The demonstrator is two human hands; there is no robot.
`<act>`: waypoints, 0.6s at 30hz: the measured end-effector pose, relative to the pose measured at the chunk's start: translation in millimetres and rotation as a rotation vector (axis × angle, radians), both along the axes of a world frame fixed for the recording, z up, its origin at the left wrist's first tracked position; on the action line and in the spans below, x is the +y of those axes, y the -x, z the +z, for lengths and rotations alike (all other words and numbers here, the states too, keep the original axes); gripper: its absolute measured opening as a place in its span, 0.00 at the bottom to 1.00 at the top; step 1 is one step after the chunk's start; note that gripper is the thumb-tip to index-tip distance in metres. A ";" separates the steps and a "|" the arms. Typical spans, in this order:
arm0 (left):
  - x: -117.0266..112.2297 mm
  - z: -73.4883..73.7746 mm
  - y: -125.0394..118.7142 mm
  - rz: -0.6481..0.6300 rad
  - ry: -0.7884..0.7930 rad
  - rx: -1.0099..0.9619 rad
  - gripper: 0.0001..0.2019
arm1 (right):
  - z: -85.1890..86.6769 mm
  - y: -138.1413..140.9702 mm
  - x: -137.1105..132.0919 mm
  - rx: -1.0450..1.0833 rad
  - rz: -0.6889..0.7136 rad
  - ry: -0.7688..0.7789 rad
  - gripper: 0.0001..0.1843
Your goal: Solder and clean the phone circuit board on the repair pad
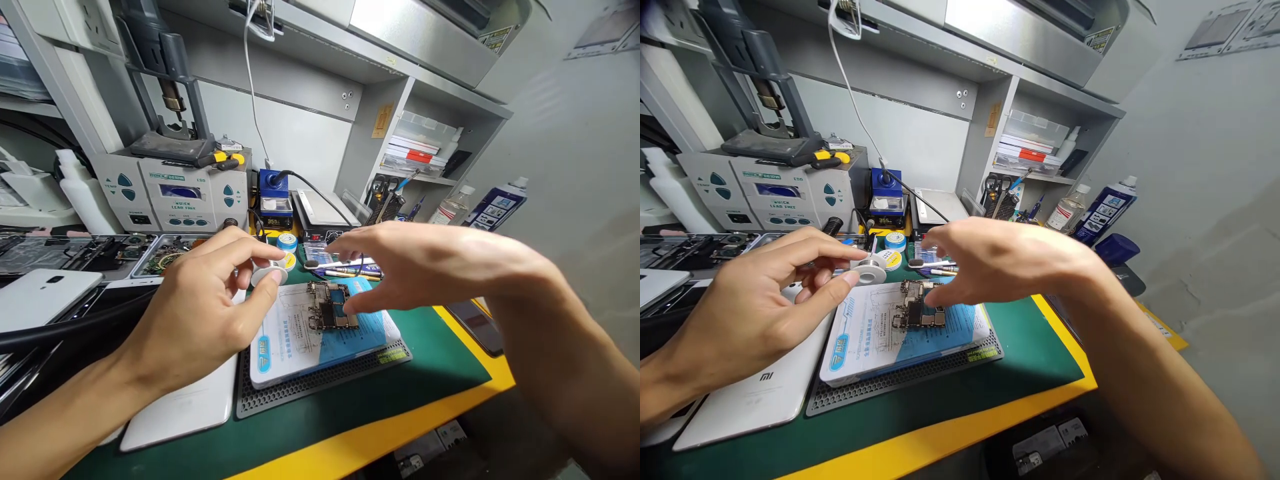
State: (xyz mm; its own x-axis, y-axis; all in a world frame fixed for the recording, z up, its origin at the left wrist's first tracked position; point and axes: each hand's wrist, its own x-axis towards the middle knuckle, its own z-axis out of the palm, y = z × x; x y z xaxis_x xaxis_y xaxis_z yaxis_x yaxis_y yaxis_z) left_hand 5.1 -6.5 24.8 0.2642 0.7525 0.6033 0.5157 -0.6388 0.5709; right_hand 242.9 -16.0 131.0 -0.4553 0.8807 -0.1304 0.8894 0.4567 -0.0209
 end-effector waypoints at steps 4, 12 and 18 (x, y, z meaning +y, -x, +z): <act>-1.2 1.2 1.1 -0.063 -0.027 0.077 0.10 | 3.6 -32.2 -15.2 0.106 -0.056 -0.088 0.32; -2.9 4.9 -3.7 -0.239 -0.051 0.281 0.19 | -63.8 -78.7 -81.8 0.787 -0.385 -0.226 0.18; -1.3 17.8 -24.8 -0.230 0.086 0.578 0.32 | -132.3 -74.7 -114.2 1.198 -0.592 -0.223 0.14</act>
